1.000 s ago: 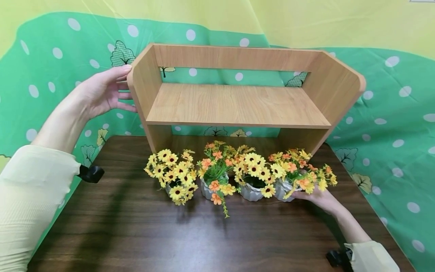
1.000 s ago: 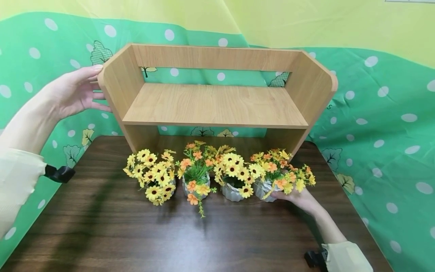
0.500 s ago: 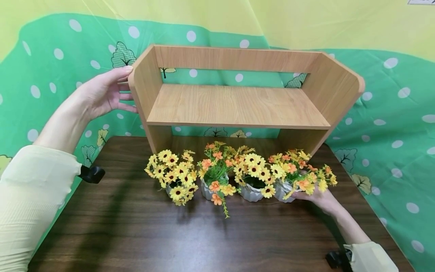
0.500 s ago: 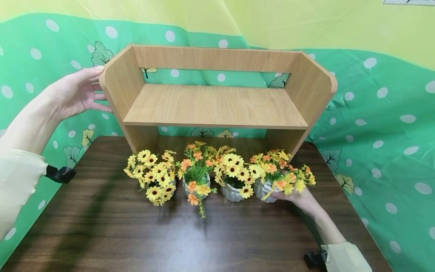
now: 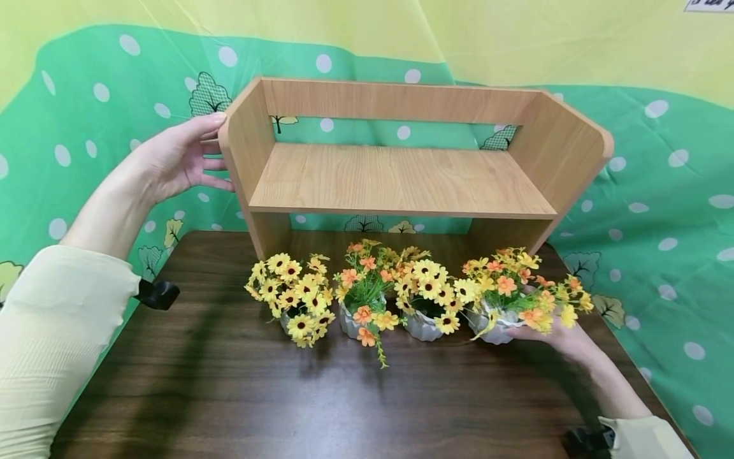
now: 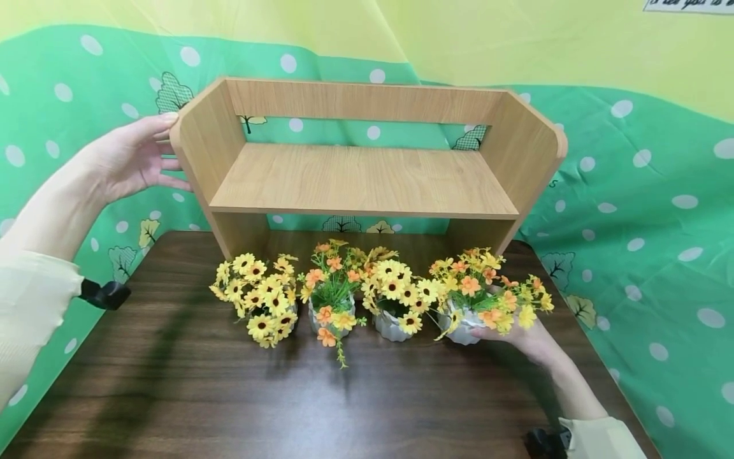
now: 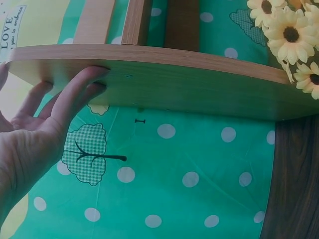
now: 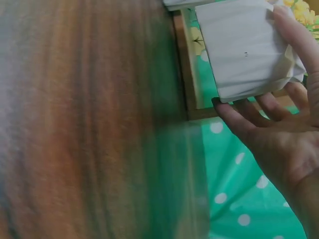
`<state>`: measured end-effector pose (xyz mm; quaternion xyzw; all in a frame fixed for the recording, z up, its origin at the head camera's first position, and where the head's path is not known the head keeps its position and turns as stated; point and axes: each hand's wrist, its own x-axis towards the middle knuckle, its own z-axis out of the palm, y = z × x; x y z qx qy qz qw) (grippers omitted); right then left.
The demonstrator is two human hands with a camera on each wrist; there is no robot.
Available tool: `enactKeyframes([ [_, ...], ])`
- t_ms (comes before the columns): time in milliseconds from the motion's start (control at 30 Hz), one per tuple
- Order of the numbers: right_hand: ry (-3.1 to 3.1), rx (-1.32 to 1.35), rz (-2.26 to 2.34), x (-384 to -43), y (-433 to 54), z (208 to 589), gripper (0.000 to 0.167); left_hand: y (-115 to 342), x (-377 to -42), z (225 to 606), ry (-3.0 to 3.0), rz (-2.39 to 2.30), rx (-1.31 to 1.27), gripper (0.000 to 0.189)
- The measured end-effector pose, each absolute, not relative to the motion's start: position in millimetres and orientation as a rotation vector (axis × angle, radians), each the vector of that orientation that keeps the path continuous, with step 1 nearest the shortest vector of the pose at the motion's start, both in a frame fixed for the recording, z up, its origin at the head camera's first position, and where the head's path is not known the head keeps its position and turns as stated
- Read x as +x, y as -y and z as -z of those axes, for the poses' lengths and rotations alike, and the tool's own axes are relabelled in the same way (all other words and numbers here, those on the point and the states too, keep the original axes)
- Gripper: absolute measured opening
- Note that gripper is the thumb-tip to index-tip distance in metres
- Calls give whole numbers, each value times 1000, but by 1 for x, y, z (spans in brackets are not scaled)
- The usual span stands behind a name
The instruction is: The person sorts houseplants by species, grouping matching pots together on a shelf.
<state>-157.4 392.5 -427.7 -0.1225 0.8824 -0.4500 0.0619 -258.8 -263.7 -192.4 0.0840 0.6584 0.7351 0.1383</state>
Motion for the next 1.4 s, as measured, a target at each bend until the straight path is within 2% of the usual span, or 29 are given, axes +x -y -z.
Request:
enactKeyframes([
  [33, -2676, -357, 1353, -157, -393, 425, 74, 264, -259, 192, -1905, -2126, 243, 52],
  [67, -2685, -350, 1352, -157, -393, 422, 82, 263, -259, 192, -1907, -2126, 244, 52],
  [267, -2630, -480, 1464, -152, -399, 406, 59, 259, -258, 193, -1930, -2099, 235, 56],
  [500, -2771, -605, 1404, -145, -399, 381, 76, 256, -260, 194, -1961, -2063, 240, 60],
  [533, -2774, -625, 1422, -145, -398, 376, 73, 256, -260, 194, -1961, -2066, 240, 59],
  [767, -2876, -569, 1402, -145, -387, 350, 86, 257, -262, 193, -1965, -2078, 242, 58],
  [1033, -2793, -664, 1531, -152, -366, 317, 81, 257, -262, 195, -1982, -2041, 247, 59],
  [1200, -2687, -732, 1656, -160, -356, 301, 87, 258, -261, 196, -1983, -2054, 248, 57],
  [1233, -2653, -753, 1681, -161, -354, 299, 88, 258, -262, 196, -1986, -2054, 252, 57],
  [1267, -2603, -751, 1691, -161, -354, 297, 80, 258, -262, 196, -1989, -2054, 257, 57],
  [1400, -2502, -822, 1773, -164, -346, 289, 83, 258, -263, 195, -1992, -2053, 272, 58],
])
